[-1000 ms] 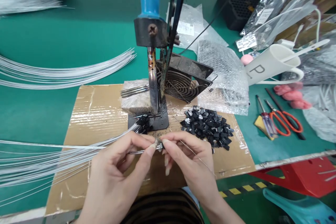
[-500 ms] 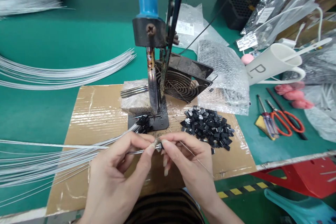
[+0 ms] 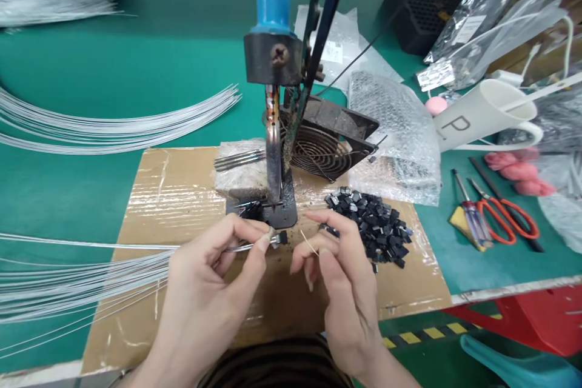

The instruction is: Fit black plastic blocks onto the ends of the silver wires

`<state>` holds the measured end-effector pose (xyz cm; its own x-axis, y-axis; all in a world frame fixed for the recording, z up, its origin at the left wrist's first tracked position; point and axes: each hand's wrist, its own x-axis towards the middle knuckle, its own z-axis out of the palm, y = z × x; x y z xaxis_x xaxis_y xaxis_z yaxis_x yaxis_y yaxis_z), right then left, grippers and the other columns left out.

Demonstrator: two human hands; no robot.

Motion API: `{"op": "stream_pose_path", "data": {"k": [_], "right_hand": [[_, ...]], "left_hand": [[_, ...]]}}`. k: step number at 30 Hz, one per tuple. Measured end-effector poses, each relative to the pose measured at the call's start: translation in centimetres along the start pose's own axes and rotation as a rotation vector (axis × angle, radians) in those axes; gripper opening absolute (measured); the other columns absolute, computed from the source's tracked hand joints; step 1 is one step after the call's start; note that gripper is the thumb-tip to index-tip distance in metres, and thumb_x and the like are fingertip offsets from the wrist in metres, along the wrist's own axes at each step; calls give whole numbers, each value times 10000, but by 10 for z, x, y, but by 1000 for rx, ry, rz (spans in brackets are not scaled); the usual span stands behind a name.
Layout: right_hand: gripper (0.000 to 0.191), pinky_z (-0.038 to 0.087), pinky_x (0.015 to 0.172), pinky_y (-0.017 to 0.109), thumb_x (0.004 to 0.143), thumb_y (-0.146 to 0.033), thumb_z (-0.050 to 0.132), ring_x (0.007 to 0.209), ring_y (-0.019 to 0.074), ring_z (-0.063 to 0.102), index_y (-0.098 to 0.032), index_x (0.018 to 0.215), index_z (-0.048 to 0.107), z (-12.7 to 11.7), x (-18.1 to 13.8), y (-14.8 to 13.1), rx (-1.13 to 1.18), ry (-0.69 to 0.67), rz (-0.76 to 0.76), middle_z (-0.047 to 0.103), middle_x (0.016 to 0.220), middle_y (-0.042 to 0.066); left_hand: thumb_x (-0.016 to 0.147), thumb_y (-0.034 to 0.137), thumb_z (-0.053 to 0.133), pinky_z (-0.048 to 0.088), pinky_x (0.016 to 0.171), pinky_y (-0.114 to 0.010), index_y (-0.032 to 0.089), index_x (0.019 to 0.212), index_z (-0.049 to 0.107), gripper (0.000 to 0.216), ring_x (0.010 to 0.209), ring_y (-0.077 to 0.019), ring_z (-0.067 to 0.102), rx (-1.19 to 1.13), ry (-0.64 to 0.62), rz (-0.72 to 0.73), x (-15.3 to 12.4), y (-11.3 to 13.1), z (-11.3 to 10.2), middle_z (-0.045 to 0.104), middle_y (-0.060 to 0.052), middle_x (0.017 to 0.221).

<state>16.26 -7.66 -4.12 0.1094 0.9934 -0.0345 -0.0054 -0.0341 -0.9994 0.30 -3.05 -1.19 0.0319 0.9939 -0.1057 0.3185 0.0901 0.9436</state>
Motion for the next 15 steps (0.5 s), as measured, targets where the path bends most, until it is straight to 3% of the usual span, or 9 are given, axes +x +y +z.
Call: {"op": "stream_pose_path", "data": {"k": [3,6,9,12,15], "right_hand": [[144,356,619,307,1114,-263,394,656,144,452,-276,1069,531,-3,2,-1,-72,-1,-4,507,794,-46],[275,364,689,330,1102,-234,375,717,162,442,-244,835,442,-5,6,-4,-150,-5,-41,440,807,-27],[257,437,802,341,1092,-225,414,855,174,543,-238,844,479,-5,11,-8,-113,-31,-64,555,940,7],[164,473,1028,388,1069,-221,528,1165,213,628,-239,912,572,-3,16,-11,-41,-29,-33,652,1238,46],[158,488,1096,385,1036,-187,603,1257,217,661,-249,891,589,0,19,-14,28,7,-16,718,1284,39]], "left_hand": [[890,253,732,576,711,-161,211,776,689,128,779,-125,750,40,-1,-10,3,1,-1,808,-5,907],[896,261,726,570,715,-180,212,784,690,128,783,-132,741,41,4,-13,4,3,-2,806,-11,921],[898,273,724,560,689,-189,215,777,690,139,756,-131,729,30,23,-14,7,5,-1,795,-3,895],[906,266,712,539,650,-190,222,788,694,128,758,-133,727,50,20,3,10,6,0,784,7,877],[910,259,706,526,629,-187,228,799,693,116,787,-136,732,80,16,14,13,6,1,779,12,889]]}}
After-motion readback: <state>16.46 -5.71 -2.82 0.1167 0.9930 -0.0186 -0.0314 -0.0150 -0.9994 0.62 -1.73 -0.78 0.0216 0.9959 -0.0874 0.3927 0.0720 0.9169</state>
